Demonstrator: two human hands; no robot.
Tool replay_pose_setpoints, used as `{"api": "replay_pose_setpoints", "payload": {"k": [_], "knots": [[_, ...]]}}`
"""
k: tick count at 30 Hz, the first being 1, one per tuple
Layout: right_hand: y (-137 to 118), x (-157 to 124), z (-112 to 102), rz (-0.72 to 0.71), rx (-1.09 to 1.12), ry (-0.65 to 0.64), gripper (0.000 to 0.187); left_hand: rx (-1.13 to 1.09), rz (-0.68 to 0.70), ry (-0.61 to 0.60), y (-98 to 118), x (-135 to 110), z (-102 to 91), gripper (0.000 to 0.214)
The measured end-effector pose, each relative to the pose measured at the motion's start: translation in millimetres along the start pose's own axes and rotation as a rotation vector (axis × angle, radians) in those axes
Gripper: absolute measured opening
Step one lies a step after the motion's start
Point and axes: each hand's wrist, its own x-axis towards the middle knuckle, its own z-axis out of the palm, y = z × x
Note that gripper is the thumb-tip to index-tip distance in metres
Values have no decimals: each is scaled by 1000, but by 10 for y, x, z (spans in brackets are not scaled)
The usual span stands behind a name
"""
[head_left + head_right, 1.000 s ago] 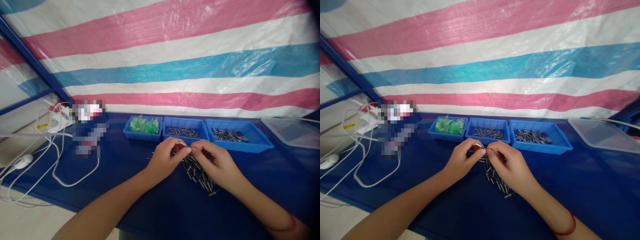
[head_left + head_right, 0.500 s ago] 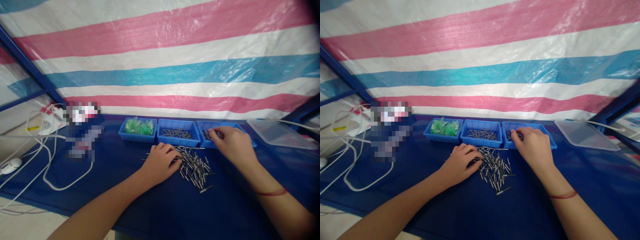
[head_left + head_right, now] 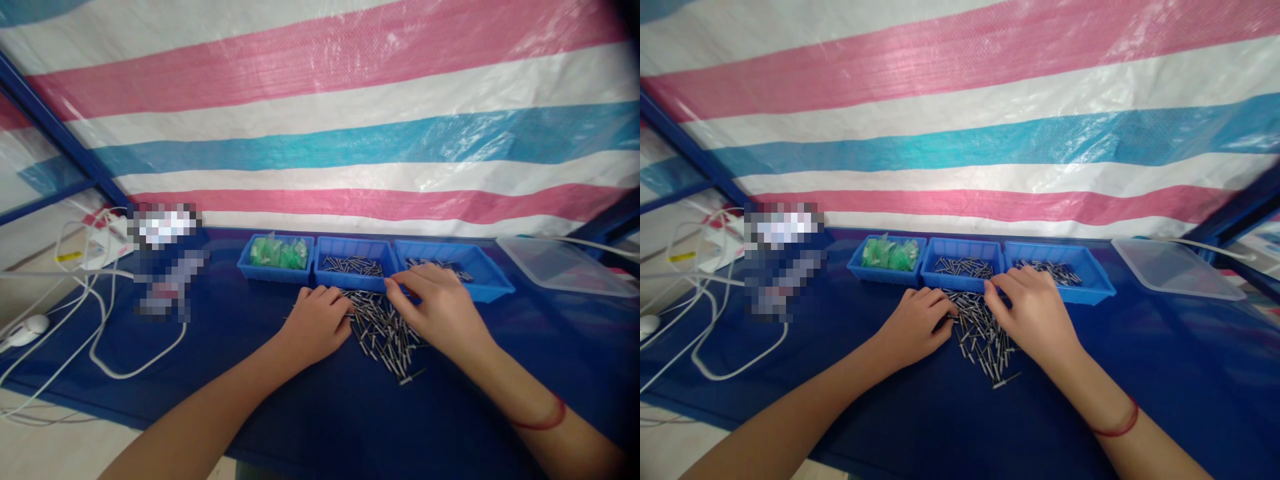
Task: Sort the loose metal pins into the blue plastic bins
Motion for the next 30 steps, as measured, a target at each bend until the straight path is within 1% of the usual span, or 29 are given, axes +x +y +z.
{"api": "replay_pose_setpoints", "payload": {"k": [3,7,12,19,23,26,28,30], "knots": [[-69,-20,28,-60,70,-75,27,58,24,-19,-7,5,6,15],[-169,-52,60,-129,143,-169,27,104,20,-24,-16,13,40,17],[-228,-75,96,-181,172,-208,26,125,19,-29,-21,31,88,18],[-218,-84,136,-182,216,-244,24,136,10,-11,8,20,121,15],[-235,-85,158,-182,234,-263,20,54,-18,6,15,-9,99,17],[-258,-88,177,-166,250,-254,15,-57,-58,66,-4,-4,63,16],[-278,-95,189,-137,270,-251,10,-200,-74,130,-16,13,37,16],[-299,-106,200,-92,320,-249,8,-392,-78,185,-13,30,18,15]]}}
